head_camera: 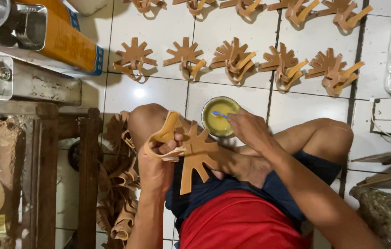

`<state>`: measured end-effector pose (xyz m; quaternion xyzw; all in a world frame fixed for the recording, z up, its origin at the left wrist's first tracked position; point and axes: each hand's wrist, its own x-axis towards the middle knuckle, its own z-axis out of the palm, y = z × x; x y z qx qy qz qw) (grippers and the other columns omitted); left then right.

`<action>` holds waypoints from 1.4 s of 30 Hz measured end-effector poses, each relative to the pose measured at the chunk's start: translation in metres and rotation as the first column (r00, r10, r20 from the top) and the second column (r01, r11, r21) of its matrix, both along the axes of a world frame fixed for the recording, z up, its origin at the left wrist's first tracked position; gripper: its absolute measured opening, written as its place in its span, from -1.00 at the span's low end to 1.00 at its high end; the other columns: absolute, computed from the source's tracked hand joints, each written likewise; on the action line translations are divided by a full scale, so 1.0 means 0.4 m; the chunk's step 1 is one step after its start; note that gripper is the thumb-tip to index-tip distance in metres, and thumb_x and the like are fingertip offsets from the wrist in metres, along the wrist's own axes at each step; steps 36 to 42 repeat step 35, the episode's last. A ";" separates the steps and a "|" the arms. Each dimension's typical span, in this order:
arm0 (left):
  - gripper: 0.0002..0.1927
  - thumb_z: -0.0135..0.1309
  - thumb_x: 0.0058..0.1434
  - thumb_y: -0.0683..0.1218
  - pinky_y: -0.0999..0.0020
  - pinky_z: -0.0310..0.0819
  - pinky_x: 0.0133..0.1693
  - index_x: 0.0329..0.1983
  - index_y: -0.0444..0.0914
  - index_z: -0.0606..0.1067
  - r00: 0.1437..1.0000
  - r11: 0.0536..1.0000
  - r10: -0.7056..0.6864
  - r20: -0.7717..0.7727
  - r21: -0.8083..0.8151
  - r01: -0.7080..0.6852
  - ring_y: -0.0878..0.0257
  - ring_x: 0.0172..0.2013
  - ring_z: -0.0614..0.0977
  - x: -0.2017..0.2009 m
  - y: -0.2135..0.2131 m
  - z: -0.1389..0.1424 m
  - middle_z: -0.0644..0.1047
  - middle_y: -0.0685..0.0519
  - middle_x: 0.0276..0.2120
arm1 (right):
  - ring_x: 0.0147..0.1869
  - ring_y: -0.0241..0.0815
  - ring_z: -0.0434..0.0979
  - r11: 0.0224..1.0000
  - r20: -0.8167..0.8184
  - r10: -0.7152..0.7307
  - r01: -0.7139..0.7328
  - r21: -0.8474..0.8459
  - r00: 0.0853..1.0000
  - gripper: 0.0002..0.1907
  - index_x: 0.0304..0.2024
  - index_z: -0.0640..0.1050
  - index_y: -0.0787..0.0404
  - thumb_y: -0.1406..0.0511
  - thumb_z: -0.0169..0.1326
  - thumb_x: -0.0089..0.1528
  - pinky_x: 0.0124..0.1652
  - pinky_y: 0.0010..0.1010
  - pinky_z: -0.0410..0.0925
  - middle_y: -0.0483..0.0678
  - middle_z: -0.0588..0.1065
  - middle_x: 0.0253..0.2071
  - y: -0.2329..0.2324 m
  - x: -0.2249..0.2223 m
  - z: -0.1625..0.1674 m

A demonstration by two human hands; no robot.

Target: The person sits on the floor and uses a toothbrush to spread yellow glue from a bowl onto star-shaped leather shoe uppers, coating the edges and surfaces. They turn each piece to reach different sides and place the coated pieces in rows on the floor with previously finished ones.

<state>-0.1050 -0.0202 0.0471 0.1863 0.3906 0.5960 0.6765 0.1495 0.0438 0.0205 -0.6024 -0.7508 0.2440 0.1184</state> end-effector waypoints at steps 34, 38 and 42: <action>-0.60 0.20 0.30 -0.09 0.59 0.40 -0.47 0.11 -0.46 0.58 0.857 0.879 -0.447 -0.257 0.052 0.474 0.49 -0.50 0.53 0.203 0.077 0.205 0.60 0.13 -0.45 | -0.48 -0.41 0.49 0.879 -0.577 -0.097 0.341 0.332 0.811 -0.79 -0.05 0.64 0.29 0.47 0.08 0.29 -0.54 -0.58 0.23 -0.07 0.57 -0.38 -0.201 0.170 0.209; -0.60 0.20 0.30 -0.09 0.59 0.39 -0.48 0.11 -0.46 0.58 0.859 0.878 -0.450 -0.245 0.052 0.475 0.48 -0.51 0.53 0.204 0.076 0.204 0.60 0.13 -0.46 | -0.48 -0.40 0.49 0.894 -0.570 -0.097 0.323 0.310 0.816 -0.78 -0.03 0.64 0.30 0.47 0.08 0.29 -0.55 -0.58 0.24 -0.07 0.58 -0.37 -0.208 0.175 0.206; -0.60 0.20 0.30 -0.09 0.59 0.39 -0.48 0.11 -0.46 0.58 0.859 0.878 -0.450 -0.245 0.052 0.475 0.48 -0.51 0.53 0.204 0.076 0.204 0.60 0.13 -0.46 | -0.48 -0.40 0.49 0.894 -0.570 -0.097 0.323 0.310 0.816 -0.78 -0.03 0.64 0.30 0.47 0.08 0.29 -0.55 -0.58 0.24 -0.07 0.58 -0.37 -0.208 0.175 0.206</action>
